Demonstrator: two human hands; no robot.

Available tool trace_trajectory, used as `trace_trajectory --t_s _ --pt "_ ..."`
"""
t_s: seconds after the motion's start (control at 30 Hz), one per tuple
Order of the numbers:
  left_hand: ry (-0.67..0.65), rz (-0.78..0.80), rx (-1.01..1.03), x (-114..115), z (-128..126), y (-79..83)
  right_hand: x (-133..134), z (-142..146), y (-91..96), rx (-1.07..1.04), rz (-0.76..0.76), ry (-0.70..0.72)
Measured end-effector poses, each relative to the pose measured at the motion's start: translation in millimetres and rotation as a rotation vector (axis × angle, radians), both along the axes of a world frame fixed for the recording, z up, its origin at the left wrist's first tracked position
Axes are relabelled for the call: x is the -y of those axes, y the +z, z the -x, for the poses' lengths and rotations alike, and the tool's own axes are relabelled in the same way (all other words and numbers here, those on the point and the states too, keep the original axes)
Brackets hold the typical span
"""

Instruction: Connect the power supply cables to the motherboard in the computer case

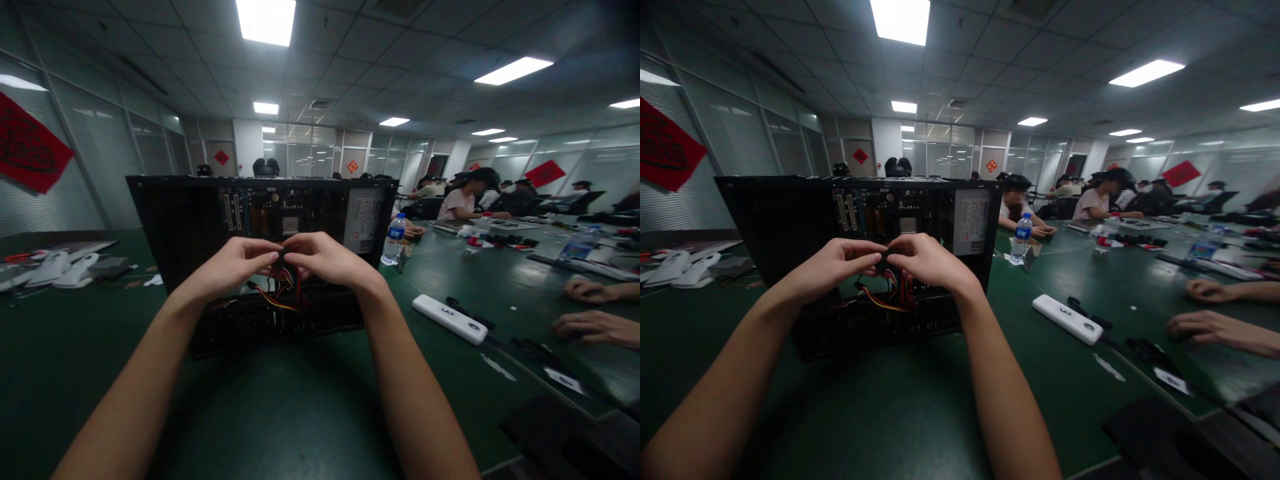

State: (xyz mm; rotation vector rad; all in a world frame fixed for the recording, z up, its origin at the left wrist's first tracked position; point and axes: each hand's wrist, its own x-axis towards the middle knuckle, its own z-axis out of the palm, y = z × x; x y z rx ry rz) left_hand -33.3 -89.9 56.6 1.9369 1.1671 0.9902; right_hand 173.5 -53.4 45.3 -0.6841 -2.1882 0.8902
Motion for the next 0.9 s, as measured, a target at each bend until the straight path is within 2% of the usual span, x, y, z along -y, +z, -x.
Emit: trace_trajectory --t_s 0.17,0.27,0.37,0.43,0.7,0.9 --pt "-0.037 0.027 -0.14 0.7 28.1 3.5 2.2 -10.2 6.9 0.016 0.026 0.052" --pt "-0.185 0.14 -0.321 1.4 36.7 1.3 2.7 -18.2 10.6 -0.069 0.033 0.034" --pt "-0.295 0.216 -0.391 2.5 30.7 0.6 3.5 -23.9 12.5 -0.106 0.042 0.01" --pt "-0.281 0.196 -0.365 3.1 22.9 2.0 5.0 -25.6 13.6 -0.122 0.037 0.002" --pt "-0.123 -0.01 -0.047 8.2 2.1 2.0 15.9 -18.8 19.8 -0.157 0.029 0.024" --pt "-0.106 -0.088 0.05 10.0 -4.8 0.2 15.7 -11.7 21.0 -0.221 -0.021 -0.012"
